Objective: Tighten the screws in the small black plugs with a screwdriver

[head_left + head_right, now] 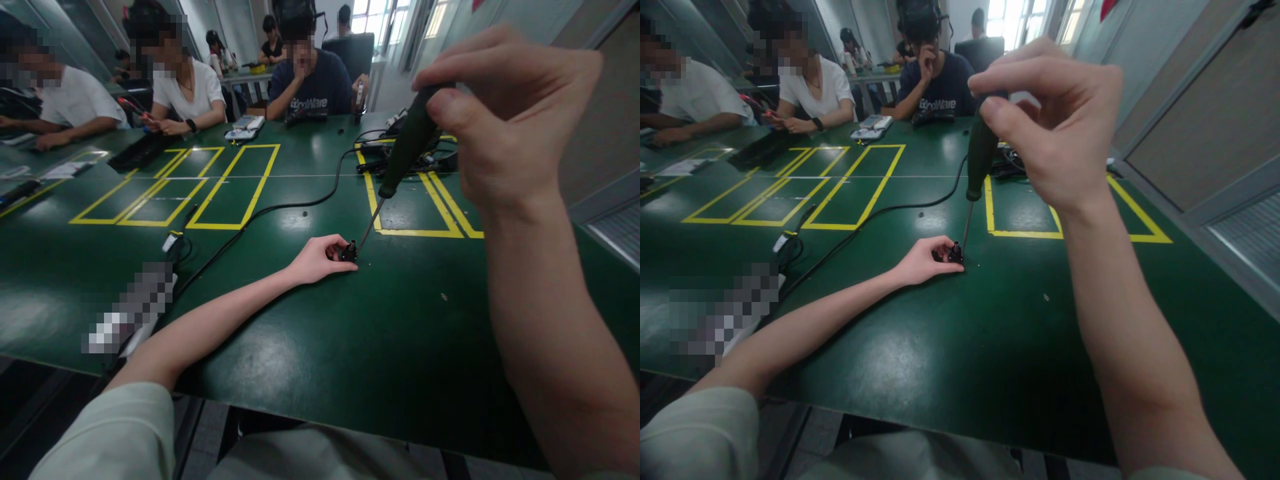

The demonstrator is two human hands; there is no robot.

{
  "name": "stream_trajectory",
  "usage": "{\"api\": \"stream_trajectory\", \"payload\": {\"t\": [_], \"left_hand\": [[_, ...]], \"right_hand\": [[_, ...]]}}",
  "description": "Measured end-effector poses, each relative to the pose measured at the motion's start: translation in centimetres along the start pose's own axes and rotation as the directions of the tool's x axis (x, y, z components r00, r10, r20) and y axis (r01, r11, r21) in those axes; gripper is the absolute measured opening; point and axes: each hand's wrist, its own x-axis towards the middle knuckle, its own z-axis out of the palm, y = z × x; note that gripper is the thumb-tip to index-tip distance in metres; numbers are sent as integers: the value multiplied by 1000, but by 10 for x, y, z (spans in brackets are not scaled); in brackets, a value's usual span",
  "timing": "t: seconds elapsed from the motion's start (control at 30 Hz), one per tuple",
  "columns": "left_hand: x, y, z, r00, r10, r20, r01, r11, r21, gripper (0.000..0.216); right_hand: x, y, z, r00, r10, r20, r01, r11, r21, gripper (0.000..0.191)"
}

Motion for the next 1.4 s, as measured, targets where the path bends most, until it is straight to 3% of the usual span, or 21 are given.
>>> {"api": "stream_trajectory", "payload": {"t": [0.13, 0.33, 0.57, 0.8, 1.0, 1.17, 1.4], "left_hand": [[0, 0, 0, 1000, -15, 2, 15, 1000, 8, 37], [-1, 0, 0, 1000, -3, -2, 3, 1000, 21, 36], [-1, 2, -1, 1000, -18, -2, 18, 999, 37, 37], [-1, 2, -1, 1000, -10, 4, 10, 1000, 21, 37], [0, -1, 0, 1000, -2, 1, 2, 1000, 17, 38], [0, -2, 0, 1000, -3, 3, 2, 1000, 27, 38], [-2, 5, -1, 1000, -1, 0, 1, 998, 59, 37]], "right_hand": [[1, -1, -3, 998, 4, 57, -8, 998, 63, 17], [3, -2, -9, 997, 2, 75, 1, 999, -50, 27], [4, -4, -6, 995, 56, 86, -59, 998, 25, 17], [4, -3, -6, 997, 32, 70, -27, 997, -71, 19], [5, -2, -7, 995, 48, 88, -48, 999, 1, 16], [4, 1, -9, 996, -20, 89, 26, 998, -65, 18], [3, -4, -4, 993, 61, 96, -66, 996, 56, 22]]}}
